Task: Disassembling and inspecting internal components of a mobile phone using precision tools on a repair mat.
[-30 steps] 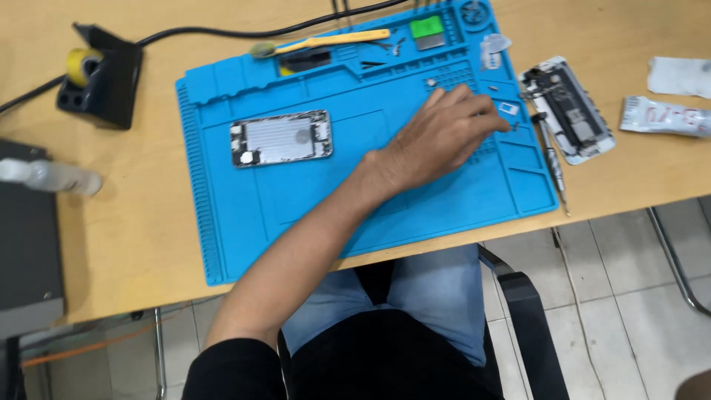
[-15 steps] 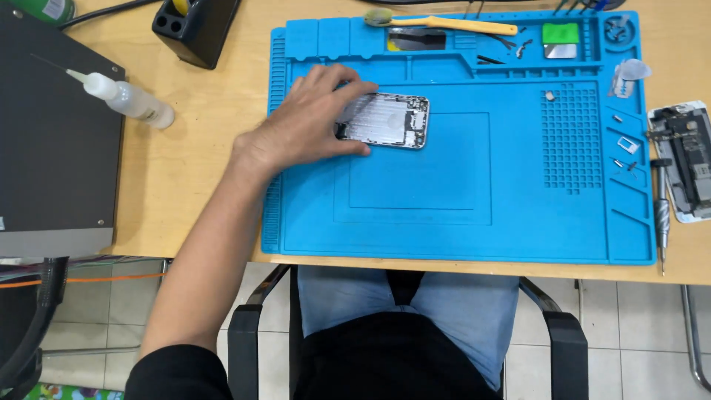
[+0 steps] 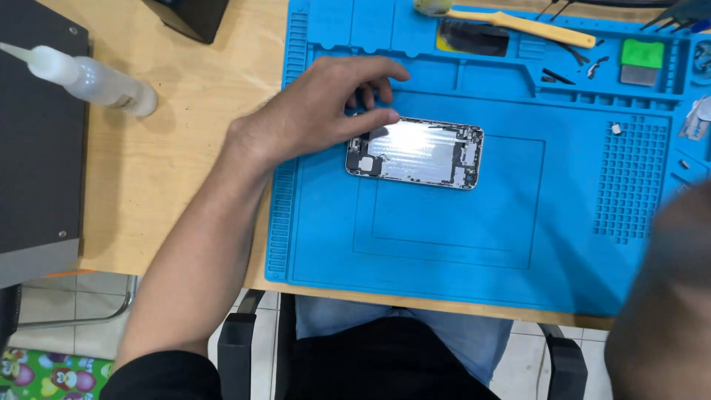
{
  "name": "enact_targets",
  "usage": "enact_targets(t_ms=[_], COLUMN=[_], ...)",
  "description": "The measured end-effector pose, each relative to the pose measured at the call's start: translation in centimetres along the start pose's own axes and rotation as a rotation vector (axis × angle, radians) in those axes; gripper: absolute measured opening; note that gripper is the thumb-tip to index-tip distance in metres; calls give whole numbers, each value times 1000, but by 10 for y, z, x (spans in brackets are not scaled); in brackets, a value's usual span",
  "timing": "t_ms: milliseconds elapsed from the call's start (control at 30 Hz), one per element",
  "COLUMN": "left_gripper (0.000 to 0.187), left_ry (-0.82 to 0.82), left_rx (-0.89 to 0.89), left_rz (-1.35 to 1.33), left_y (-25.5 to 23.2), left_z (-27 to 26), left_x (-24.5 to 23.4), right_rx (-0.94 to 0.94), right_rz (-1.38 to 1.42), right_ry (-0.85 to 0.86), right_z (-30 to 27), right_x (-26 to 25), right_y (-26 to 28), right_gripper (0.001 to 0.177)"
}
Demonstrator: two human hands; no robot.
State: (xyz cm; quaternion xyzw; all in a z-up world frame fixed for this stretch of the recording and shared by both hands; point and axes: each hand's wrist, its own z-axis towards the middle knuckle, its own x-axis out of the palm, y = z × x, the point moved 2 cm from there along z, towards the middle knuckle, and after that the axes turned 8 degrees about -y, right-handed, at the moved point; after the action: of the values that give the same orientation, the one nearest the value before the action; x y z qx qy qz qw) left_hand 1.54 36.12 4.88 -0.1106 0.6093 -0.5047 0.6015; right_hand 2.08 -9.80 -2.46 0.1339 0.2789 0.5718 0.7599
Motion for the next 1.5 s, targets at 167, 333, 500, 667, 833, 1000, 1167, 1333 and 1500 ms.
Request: enact_targets(t_ms=[167,333,500,667,833,1000,1167,1333,1500], left_gripper=[76,96,87,85,99,81,65,51,34], left_ry=[202,88,109,30,-16,82,342,181,-70], left_rx=[-81,121,87,212,0,24,102,173,264], left_rz=[134,548,395,555,714,725,418,285,238], left_y=[-12,-19,-28,-35,-46,-45,-38,-22,-20], left_z=[-9,-12,-8,-13,-19,-30,-24,-21,-12], left_x=[5,29,29,36,42,43,38,40,42], right_rx=[143,146,162,237,293,163,172,281,294], right_rz=[102,55,46,150,239,156,77,168,161], right_ry=[-44,-23,4,-31,-44,-28,14,40,53], right_z=[44,33,32,38,48,54,40,29,31], right_x=[104,96,103,110,112,118,113,109,109], right_y=[47,39,45,57,66,64,55,53,56], right_gripper=[35,34,41,41,43,53,58,62,56])
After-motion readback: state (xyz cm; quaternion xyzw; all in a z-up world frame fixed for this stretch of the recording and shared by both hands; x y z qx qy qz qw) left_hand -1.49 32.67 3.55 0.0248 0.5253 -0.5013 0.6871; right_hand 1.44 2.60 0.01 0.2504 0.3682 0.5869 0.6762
